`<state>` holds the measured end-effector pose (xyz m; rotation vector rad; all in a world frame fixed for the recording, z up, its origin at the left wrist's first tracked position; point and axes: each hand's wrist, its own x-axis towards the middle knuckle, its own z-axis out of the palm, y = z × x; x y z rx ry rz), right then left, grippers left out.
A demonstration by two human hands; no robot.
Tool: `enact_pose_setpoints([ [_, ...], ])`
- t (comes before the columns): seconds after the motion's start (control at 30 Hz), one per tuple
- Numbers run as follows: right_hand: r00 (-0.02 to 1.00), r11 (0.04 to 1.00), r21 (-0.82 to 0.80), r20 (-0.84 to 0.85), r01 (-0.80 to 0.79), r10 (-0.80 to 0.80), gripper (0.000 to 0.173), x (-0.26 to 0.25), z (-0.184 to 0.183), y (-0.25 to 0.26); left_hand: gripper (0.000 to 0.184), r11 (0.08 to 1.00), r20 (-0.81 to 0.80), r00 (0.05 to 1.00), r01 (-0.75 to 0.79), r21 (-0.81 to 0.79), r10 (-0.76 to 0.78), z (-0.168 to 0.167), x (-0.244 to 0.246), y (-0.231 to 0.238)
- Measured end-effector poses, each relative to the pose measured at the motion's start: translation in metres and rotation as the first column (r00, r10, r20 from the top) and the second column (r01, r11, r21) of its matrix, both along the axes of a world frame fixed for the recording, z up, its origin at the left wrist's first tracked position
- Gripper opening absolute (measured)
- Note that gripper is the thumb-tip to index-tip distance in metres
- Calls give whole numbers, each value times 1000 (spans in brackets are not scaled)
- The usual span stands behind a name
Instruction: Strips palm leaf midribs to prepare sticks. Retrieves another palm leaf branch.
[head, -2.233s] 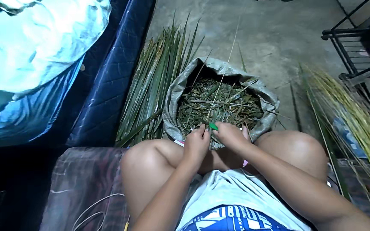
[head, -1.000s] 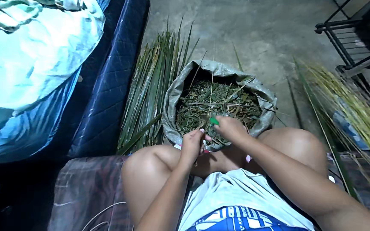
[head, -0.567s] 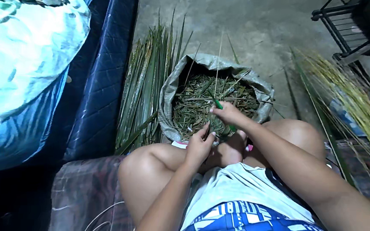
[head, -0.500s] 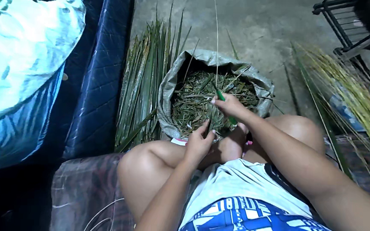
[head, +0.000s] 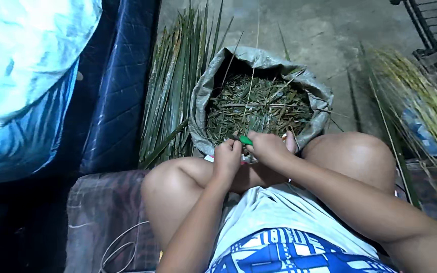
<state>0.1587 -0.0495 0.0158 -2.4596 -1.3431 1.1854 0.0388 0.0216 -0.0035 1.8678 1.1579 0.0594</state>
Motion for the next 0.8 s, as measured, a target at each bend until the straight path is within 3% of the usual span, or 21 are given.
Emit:
enact_pose_setpoints([
  [0.1,988,996,63,142,56,-65,28,11,-17,9,35,1000,34,999,16,8,-16,-3,2,0],
  [0.23,957,972,92,177,217,-231,29,34,-28,16,39,998,25,999,45,33,-45,-6,0,-2],
  [0.33,979,978,56,35,199,-201,27,34,-16,11,39,999,23,999,48,25,-48,-8,-2,0],
  [0.43,975,999,10,-219,53,-50,29,15,-7,1,33,1000,4,1000,9,2,-9,-5,1,3],
  [0.5,963,1000,-13,-271,-3,-1,30,7,-5,-3,36,1000,-28,1000,14,-15,-15,-3,0,4],
  [0.63,999,997,-71,11,-31,31,33,4,-7,5,37,999,-53,998,39,18,-38,-5,0,1],
  [0.8,960,979,-19,201,202,-194,31,35,-34,19,43,995,-96,990,101,6,-100,-2,1,-1],
])
